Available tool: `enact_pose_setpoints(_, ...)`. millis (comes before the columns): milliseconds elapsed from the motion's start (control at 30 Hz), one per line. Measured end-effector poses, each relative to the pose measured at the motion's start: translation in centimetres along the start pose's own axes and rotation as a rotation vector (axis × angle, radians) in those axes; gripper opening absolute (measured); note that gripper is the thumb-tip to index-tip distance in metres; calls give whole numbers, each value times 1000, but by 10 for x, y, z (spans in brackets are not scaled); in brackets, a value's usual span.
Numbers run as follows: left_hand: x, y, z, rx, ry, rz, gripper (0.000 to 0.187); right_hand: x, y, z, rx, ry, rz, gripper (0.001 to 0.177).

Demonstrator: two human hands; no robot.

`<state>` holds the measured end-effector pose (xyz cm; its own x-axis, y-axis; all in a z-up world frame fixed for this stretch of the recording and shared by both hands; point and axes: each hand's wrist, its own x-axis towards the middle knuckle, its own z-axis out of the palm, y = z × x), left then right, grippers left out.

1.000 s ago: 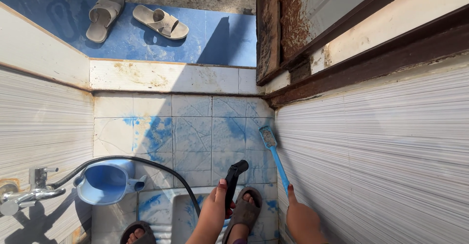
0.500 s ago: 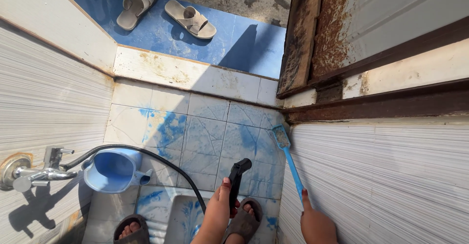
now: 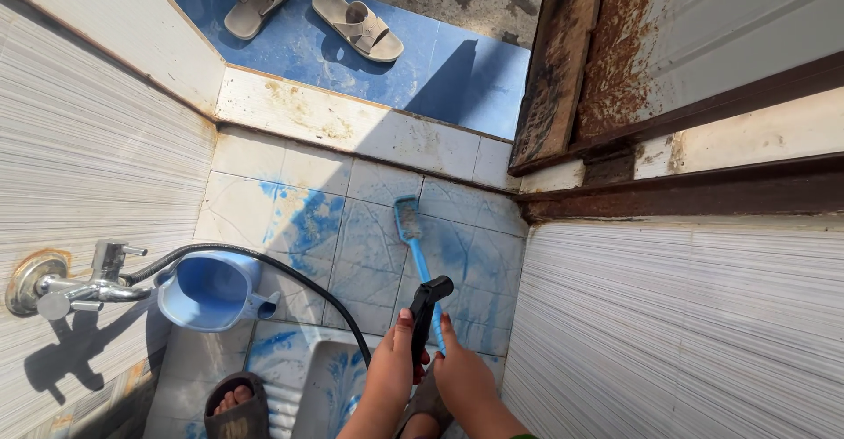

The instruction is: Cleaning the floor and area around a squat toilet using liquid cleaner and a brush.

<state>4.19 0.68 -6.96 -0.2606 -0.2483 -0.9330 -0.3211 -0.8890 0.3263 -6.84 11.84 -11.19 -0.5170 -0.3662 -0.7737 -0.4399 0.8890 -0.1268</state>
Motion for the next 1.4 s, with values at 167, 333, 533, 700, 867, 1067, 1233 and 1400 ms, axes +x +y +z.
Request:
enact_pose_setpoints(167,-2,-2,-31,19,18,42,71,-24,0,-33,-173,-102,44,72)
enact_pose_setpoints(333,-10,-2,-59,29,30,-1,71,34,140,123,129,37,472,81)
enact_pose_setpoints(533,-25,1,-90,120,54,-8,71,-6,62,194,1,-86,85,81)
enact_pose_setpoints(700,-31,17,-118,86,51,12,72,-45,-21,48,-159,-227,-131,79)
enact_pose_setpoints(867,-33,23,-141,55,122,41,69,-30,-57,-21,148,-93,346,74)
enact_pose_setpoints(1067,-35,13,-155,-50,131,49,71,-31,-103,43,-258,-117,-158,74)
enact_pose_setpoints(1233,-42,11,-157,-59,137,10,71,-59,-36,64,-455,-287,-323,86)
enact_pose_setpoints(1400,-40,11,-162,-113,124,-17,65,-43,-30,32,-611,-388,-348,87)
